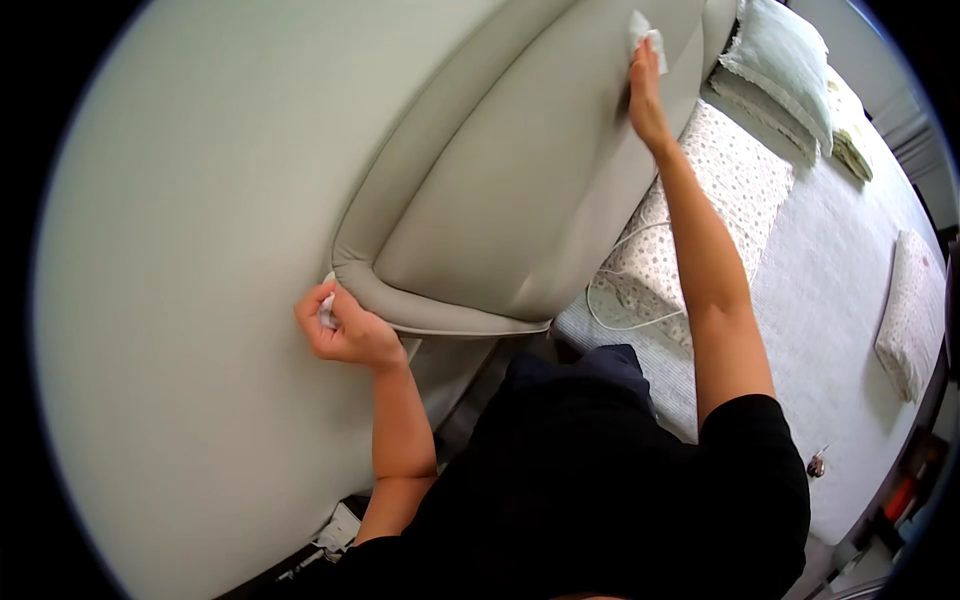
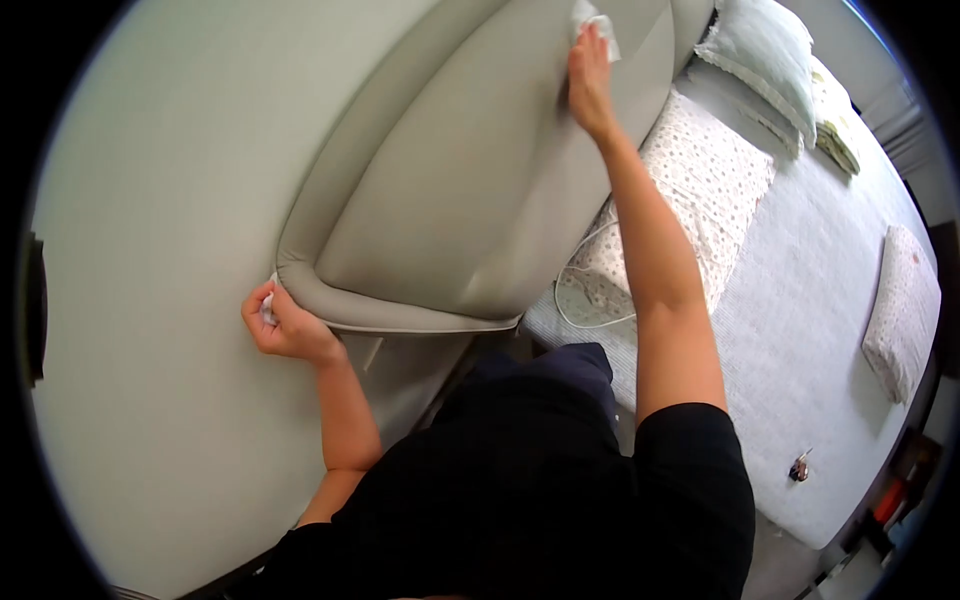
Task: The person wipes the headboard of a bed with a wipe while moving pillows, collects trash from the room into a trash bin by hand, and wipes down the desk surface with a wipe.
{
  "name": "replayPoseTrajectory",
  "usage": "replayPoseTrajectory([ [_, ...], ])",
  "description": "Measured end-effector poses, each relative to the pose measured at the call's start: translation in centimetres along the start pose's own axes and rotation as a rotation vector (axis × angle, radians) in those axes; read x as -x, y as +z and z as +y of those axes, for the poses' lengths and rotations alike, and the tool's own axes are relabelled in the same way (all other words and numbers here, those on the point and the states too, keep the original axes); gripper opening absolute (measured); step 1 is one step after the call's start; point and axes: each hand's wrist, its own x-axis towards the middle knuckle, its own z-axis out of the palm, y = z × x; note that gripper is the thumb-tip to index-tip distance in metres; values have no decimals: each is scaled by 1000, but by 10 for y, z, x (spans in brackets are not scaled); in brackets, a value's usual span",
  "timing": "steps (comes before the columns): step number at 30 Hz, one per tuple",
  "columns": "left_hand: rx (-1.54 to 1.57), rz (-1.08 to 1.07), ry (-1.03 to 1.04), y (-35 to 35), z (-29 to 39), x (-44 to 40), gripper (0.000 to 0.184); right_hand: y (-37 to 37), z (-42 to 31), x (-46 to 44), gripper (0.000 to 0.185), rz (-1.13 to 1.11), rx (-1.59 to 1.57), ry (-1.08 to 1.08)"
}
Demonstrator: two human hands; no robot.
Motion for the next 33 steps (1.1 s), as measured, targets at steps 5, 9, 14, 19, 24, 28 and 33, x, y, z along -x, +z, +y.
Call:
replayPoseTrajectory([
  [5,22,-9,47,-2,-9,-1,7,23,-132,63,59,-161,288,-273],
  [9,86,-27,9,-4,-12,0,10,24,-244,155,79,-681,133,-478],
  [14,109,-40,-48,-4,-10,0,12,30,-219,132,73,-599,231,-706],
  [19,168,-30,-22,-3,-13,1,7,31,-195,58,59,-316,288,-495],
  [24,128,-32,-50,-3,-6,1,6,53,-270,110,55,-459,57,-568],
  [28,129,-38,-73,-2,0,0,5,51,-289,123,48,-518,-88,-561],
  [33,126,-62,-19,-4,-14,-1,12,34,-238,102,33,-422,59,-639],
])
